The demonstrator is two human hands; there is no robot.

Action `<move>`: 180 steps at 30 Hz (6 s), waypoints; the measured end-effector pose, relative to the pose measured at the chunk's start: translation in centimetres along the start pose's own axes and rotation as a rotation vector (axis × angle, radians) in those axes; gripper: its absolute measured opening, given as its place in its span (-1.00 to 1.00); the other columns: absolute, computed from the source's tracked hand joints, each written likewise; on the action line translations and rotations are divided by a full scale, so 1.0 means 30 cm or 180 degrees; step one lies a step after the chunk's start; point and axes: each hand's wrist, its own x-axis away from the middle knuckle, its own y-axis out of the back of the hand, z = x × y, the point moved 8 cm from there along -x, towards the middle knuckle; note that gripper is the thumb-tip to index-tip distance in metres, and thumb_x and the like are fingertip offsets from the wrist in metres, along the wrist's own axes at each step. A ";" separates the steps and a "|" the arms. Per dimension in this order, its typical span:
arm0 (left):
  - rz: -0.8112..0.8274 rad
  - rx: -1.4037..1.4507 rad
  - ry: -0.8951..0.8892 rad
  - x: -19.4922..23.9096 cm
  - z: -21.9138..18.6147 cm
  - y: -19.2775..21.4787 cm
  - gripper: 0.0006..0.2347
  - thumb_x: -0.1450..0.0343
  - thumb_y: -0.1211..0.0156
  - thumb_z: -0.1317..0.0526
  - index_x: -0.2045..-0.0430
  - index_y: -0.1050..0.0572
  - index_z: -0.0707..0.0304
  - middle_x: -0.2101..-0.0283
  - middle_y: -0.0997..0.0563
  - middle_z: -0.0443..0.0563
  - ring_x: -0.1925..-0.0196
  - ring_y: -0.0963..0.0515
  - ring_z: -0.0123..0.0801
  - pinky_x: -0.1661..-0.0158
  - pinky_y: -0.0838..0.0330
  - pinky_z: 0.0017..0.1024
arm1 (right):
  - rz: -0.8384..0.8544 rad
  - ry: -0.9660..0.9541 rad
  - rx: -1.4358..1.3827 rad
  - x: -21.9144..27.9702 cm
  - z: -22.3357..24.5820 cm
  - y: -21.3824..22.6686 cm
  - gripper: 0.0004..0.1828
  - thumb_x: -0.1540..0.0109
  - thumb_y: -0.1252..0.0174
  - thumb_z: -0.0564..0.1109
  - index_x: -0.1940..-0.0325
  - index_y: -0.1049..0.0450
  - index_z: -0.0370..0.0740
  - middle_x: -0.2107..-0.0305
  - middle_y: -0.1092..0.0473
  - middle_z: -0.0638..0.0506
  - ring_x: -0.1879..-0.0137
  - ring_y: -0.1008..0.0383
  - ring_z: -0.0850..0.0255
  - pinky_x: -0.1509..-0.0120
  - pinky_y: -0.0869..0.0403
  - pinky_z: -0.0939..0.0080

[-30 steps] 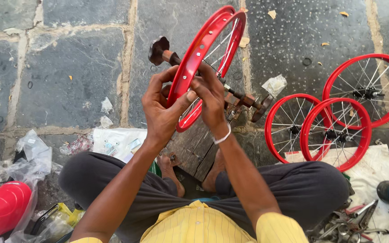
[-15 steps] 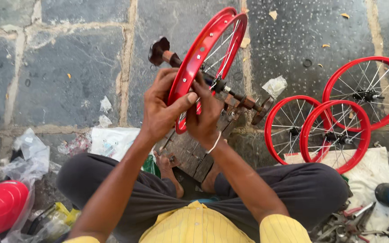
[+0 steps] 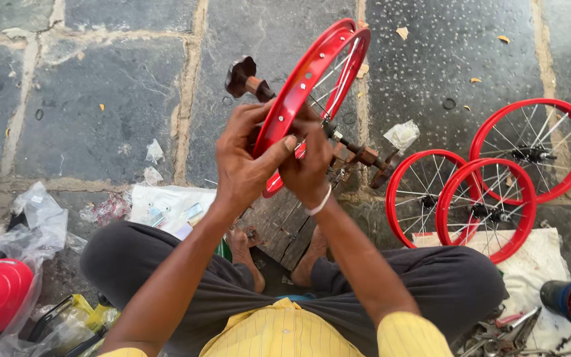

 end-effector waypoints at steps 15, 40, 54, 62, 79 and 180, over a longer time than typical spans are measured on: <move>0.0368 -0.0004 -0.0035 0.005 -0.006 -0.020 -0.63 -0.47 -0.43 0.23 -0.14 -0.50 0.35 -0.08 -0.51 0.08 -0.13 -0.56 -0.35 -0.22 -0.48 -0.32 | -0.0078 -0.0460 0.0089 0.092 0.003 0.000 -0.68 -0.50 -0.08 -0.04 -0.25 -0.38 -0.29 -0.13 -0.41 -0.11 -0.24 -0.49 0.08 -0.36 -0.46 0.18; -0.1365 0.1321 0.1747 0.317 0.593 0.173 -0.77 -0.55 -0.10 0.10 0.31 -0.55 0.30 0.45 -0.56 -0.07 0.43 -0.49 -0.51 0.32 -0.38 -0.48 | 0.2182 -0.0849 0.2063 0.491 -0.242 0.100 -0.74 -0.37 -0.18 -0.07 -0.05 -0.44 -0.27 0.02 -0.47 -0.18 0.44 -0.54 0.14 0.47 -0.47 0.25; -0.1152 0.1304 0.1927 0.372 0.669 0.133 -0.80 -0.53 -0.12 0.17 0.34 -0.54 0.35 0.50 -0.54 -0.05 0.49 -0.48 -0.51 0.41 -0.37 -0.51 | 0.1945 -0.0496 0.2601 0.609 -0.468 0.058 -0.67 -0.42 -0.07 -0.05 -0.21 -0.43 -0.24 -0.13 -0.43 -0.32 0.51 -0.55 0.17 0.53 -0.50 0.26; -0.0814 0.0711 0.2158 0.420 0.687 0.078 -0.87 -0.46 -0.13 0.34 0.16 -0.51 0.37 0.33 -0.57 -0.04 0.40 -0.54 -0.50 0.33 -0.46 -0.46 | 0.1983 -0.0627 0.2482 0.637 -0.500 0.064 -0.65 -0.44 -0.02 -0.04 -0.22 -0.43 -0.28 -0.14 -0.43 -0.35 0.64 -0.41 0.35 0.67 -0.40 0.40; -0.0259 -0.0983 0.0832 0.423 0.498 0.021 -0.62 -0.47 -0.29 0.06 -0.05 -0.46 0.35 0.10 -0.58 0.12 0.13 -0.62 -0.25 0.21 -0.56 -0.30 | 0.1944 -0.0625 0.2493 0.634 -0.492 0.068 -0.67 -0.43 -0.02 -0.06 -0.20 -0.45 -0.29 -0.13 -0.44 -0.35 0.58 -0.50 0.28 0.62 -0.45 0.36; -0.0276 0.0103 0.0259 0.088 0.037 0.027 -0.59 -0.37 -0.49 0.08 0.03 -0.60 0.42 0.08 -0.53 -0.04 0.12 -0.56 -0.47 0.13 -0.51 -0.49 | 0.2448 0.0237 -0.0815 -0.108 0.100 0.016 -0.58 -0.45 -0.06 -0.33 -0.38 -0.14 -0.36 -0.17 -0.38 -0.43 -0.28 -0.44 -0.30 -0.29 -0.44 -0.09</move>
